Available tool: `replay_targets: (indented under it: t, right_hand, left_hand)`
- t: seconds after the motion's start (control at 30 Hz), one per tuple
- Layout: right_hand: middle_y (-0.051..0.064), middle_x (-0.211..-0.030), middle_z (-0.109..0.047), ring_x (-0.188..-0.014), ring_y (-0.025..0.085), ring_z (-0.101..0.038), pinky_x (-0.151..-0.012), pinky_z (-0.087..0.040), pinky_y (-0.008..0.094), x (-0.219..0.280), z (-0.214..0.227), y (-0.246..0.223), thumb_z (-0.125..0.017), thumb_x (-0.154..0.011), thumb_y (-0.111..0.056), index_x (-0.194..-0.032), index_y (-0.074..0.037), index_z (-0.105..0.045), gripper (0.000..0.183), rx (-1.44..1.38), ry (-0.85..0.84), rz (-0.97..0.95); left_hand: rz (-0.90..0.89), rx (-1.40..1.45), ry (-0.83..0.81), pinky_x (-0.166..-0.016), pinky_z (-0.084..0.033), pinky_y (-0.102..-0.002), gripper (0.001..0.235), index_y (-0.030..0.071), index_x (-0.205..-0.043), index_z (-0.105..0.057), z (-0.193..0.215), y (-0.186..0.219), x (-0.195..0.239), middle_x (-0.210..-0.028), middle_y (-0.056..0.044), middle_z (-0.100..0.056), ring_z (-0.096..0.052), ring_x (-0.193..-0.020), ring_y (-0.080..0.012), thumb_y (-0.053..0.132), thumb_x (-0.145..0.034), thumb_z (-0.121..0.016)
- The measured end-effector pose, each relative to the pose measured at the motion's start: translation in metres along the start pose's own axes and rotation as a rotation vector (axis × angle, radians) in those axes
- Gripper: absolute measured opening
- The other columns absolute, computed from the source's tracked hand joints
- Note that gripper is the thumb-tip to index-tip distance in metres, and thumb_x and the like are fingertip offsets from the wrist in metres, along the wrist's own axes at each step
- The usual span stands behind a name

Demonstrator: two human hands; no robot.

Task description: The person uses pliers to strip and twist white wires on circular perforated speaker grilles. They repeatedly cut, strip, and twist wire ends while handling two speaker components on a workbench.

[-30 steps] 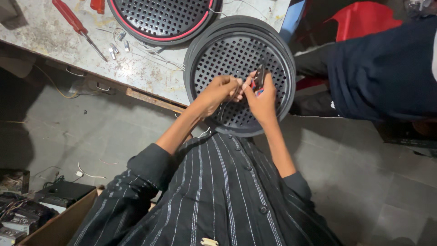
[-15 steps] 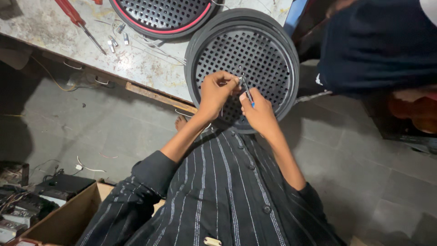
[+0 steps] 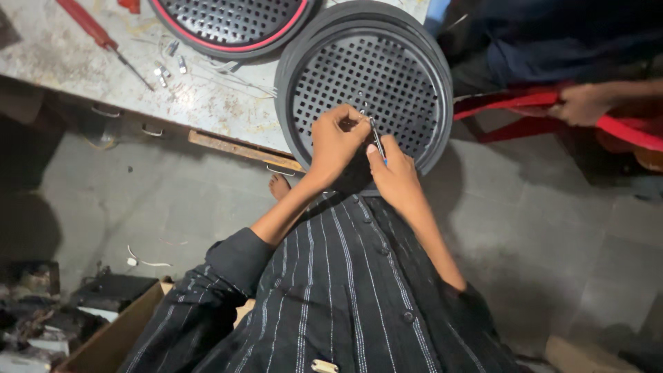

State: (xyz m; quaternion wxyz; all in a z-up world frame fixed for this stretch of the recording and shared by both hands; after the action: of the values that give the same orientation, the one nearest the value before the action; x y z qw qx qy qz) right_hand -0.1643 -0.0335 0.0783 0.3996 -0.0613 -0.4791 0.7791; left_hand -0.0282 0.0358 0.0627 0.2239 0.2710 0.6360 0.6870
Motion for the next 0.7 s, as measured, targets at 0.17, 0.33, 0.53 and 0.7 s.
replay_targets:
  t: [0.17,0.33,0.53,0.7]
  right_hand:
    - [0.025,-0.08,-0.065,-0.081,0.046,-0.067,-0.069,-0.05,0.05,0.019,-0.004,0.006,-0.056,-0.103,-0.028,-0.103,-0.003,-0.05,0.026,0.017,0.126,-0.041]
    - [0.026,-0.08,-0.064,-0.082,0.049,-0.065,-0.068,-0.048,0.053,0.04,-0.009,0.007,-0.055,-0.104,-0.029,-0.103,-0.003,-0.049,0.026,0.02,0.228,-0.095]
    - [0.026,-0.078,-0.066,-0.082,0.052,-0.063,-0.068,-0.046,0.059,0.07,-0.016,0.007,-0.053,-0.105,-0.029,-0.107,-0.005,-0.049,0.025,0.06,0.296,-0.209]
    - [0.026,-0.077,-0.066,-0.078,0.054,-0.062,-0.067,-0.045,0.06,0.095,-0.027,0.002,-0.054,-0.105,-0.027,-0.106,-0.005,-0.05,0.023,0.076,0.401,-0.204]
  left_hand:
    - [-0.043,-0.125,-0.12,-0.06,-0.052,-0.024,0.012,0.0,-0.081,-0.07,-0.007,0.004,0.001,-0.068,-0.005,-0.072,-0.067,-0.064,-0.0062,0.011,-0.083,-0.074]
    - [-0.107,-0.167,-0.291,-0.059,-0.052,-0.024,0.01,-0.001,-0.078,-0.069,-0.011,0.004,-0.001,-0.068,-0.005,-0.072,-0.067,-0.063,-0.0065,0.008,-0.079,-0.074]
    - [-0.172,-0.193,-0.558,-0.058,-0.052,-0.025,0.007,-0.002,-0.079,-0.07,-0.015,0.001,0.001,-0.069,-0.006,-0.072,-0.067,-0.062,-0.0074,0.004,-0.079,-0.072]
    - [-0.24,-0.237,-0.758,-0.058,-0.052,-0.026,0.004,-0.003,-0.08,-0.07,-0.016,0.002,0.006,-0.068,-0.007,-0.071,-0.067,-0.06,-0.0083,0.001,-0.079,-0.071]
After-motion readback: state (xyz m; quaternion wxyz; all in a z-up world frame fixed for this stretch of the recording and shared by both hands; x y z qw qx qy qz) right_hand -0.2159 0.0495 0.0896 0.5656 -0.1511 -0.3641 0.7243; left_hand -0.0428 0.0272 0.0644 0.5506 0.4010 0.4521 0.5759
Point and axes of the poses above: each hand's wrist, its own x-axis away from the middle knuckle, its own z-axis out of the back of the hand, y = z × x, the point moved 2 cm from there along -x, towards the middle knuckle
